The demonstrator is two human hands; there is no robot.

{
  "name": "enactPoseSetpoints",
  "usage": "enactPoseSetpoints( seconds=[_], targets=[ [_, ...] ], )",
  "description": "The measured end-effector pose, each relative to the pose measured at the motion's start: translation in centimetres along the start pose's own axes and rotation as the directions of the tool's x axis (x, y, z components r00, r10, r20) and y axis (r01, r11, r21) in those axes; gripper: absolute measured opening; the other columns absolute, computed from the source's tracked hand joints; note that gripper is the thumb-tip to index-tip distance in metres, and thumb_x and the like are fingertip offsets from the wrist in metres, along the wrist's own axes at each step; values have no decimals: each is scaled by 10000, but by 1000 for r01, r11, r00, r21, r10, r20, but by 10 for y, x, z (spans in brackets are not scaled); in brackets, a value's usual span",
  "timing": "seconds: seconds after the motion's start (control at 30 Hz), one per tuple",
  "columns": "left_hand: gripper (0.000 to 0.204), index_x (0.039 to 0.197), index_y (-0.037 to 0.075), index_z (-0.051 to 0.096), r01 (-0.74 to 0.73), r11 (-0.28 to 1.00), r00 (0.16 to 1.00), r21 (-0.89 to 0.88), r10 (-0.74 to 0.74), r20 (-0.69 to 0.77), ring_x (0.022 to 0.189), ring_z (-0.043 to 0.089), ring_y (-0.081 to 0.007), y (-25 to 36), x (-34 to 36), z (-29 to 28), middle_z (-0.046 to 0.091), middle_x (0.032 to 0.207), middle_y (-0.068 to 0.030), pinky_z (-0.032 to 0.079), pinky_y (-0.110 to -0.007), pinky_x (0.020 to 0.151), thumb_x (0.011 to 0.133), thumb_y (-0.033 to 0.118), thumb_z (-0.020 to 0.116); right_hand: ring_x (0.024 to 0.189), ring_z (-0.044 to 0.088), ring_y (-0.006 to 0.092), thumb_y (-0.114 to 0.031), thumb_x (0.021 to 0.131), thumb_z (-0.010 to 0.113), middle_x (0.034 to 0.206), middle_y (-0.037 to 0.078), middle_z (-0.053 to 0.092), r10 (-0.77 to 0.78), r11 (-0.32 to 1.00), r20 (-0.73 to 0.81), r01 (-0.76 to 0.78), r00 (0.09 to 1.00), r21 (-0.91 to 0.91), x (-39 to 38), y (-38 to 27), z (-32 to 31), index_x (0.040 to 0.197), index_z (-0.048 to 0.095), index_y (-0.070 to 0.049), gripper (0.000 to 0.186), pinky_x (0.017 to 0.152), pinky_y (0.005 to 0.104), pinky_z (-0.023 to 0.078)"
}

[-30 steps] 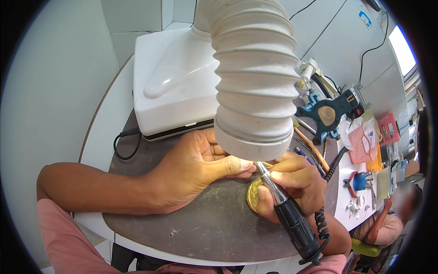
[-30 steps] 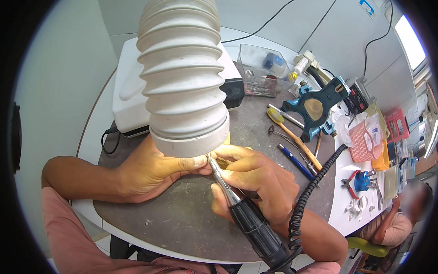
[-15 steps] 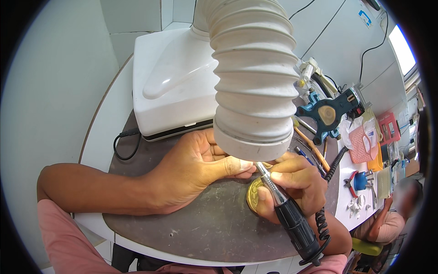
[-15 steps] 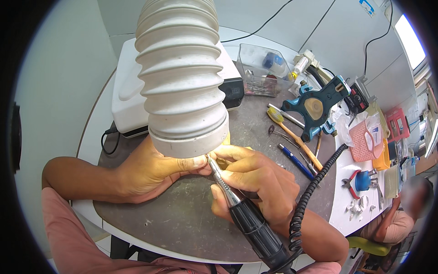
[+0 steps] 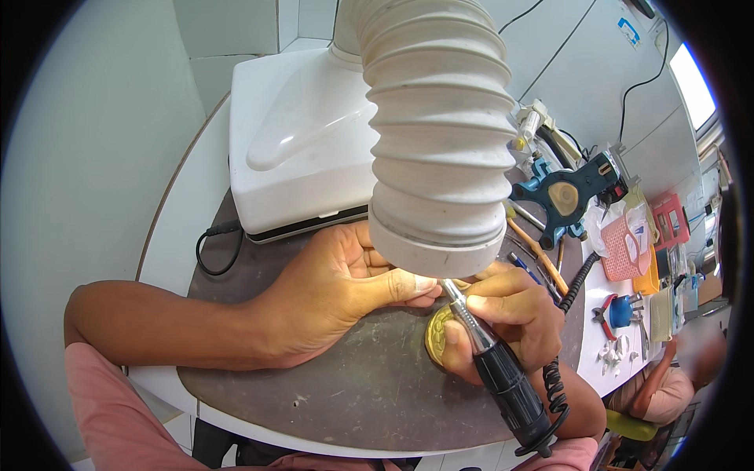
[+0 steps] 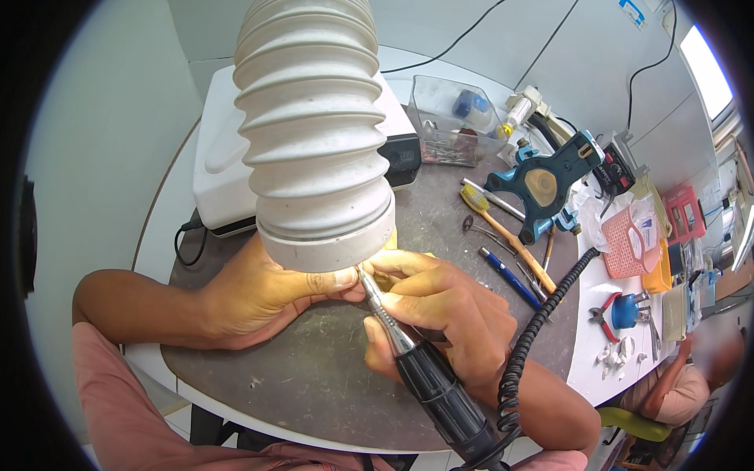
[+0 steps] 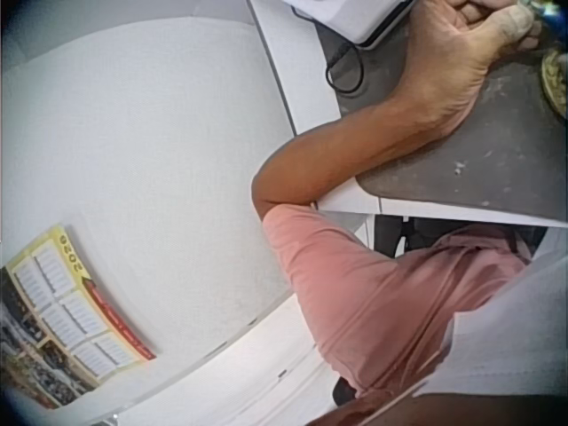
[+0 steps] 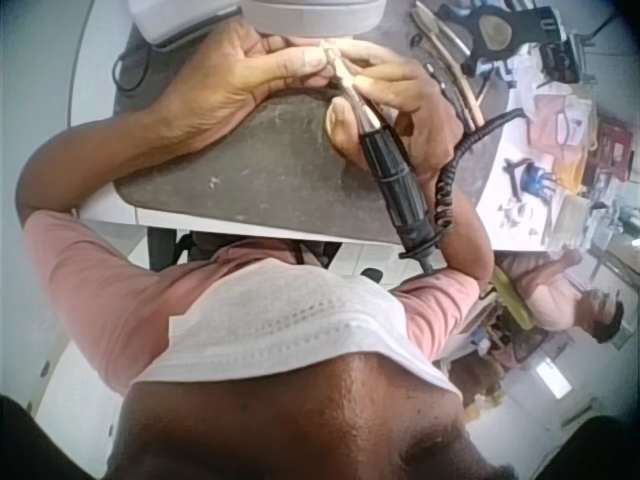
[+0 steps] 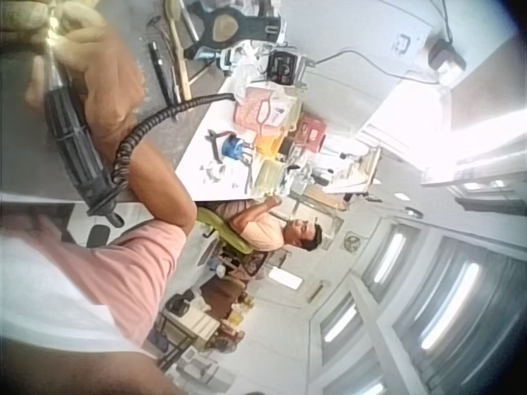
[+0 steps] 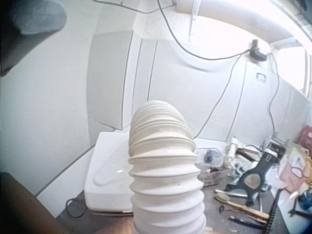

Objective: The person refines a dental cast by using a rotary tool to grind down surfaces of a yellow plaster model, frequently fitting two parts of the cast together and using a piece of articulating paper between the teeth.

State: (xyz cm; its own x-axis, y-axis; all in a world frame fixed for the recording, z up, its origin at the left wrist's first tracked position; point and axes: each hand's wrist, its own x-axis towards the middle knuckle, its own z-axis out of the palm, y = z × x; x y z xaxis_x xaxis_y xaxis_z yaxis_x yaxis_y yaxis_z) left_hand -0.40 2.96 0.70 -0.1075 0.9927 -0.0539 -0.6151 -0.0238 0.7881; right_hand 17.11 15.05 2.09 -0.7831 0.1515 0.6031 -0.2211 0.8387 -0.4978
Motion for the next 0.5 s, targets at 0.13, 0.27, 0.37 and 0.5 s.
enactPoseSetpoints(
  seconds=[0.13,0.27,0.37,0.5],
  targets=[
    [276,1190,-28,577,2,1000,1000,8,-2,8,1058,638,-168,2,0,0,652,1159,-117,526,-303,972,930,43,635,998,696,354,-51,730,837,1029,202,662,-23,999,-19,23,1000,26,0,2,1,1048,508,-46,458,767,384,578],
    [282,1196,-27,573,3,1000,1000,15,-3,28,1067,635,-172,0,1,-2,648,1162,-114,525,-305,973,932,49,637,994,698,344,-51,720,844,1060,205,661,14,1000,-16,-14,1000,3,-4,2,1,1058,511,-56,474,759,377,578],
    [285,1197,-26,571,6,1000,1000,14,-7,29,1069,634,-173,-1,1,-2,648,1159,-112,525,-305,973,932,53,639,987,701,340,-49,713,847,1065,205,664,19,1000,-26,-19,999,2,-3,1,1,1063,514,-59,484,751,371,579],
    [283,1195,-27,571,7,1000,1000,17,-7,19,1068,634,-172,1,0,-1,648,1160,-114,525,-306,976,932,50,638,983,702,341,-44,708,849,1042,201,670,-6,1000,-28,5,1000,-15,-1,1,2,1062,517,-55,485,748,368,580]
  ],
)
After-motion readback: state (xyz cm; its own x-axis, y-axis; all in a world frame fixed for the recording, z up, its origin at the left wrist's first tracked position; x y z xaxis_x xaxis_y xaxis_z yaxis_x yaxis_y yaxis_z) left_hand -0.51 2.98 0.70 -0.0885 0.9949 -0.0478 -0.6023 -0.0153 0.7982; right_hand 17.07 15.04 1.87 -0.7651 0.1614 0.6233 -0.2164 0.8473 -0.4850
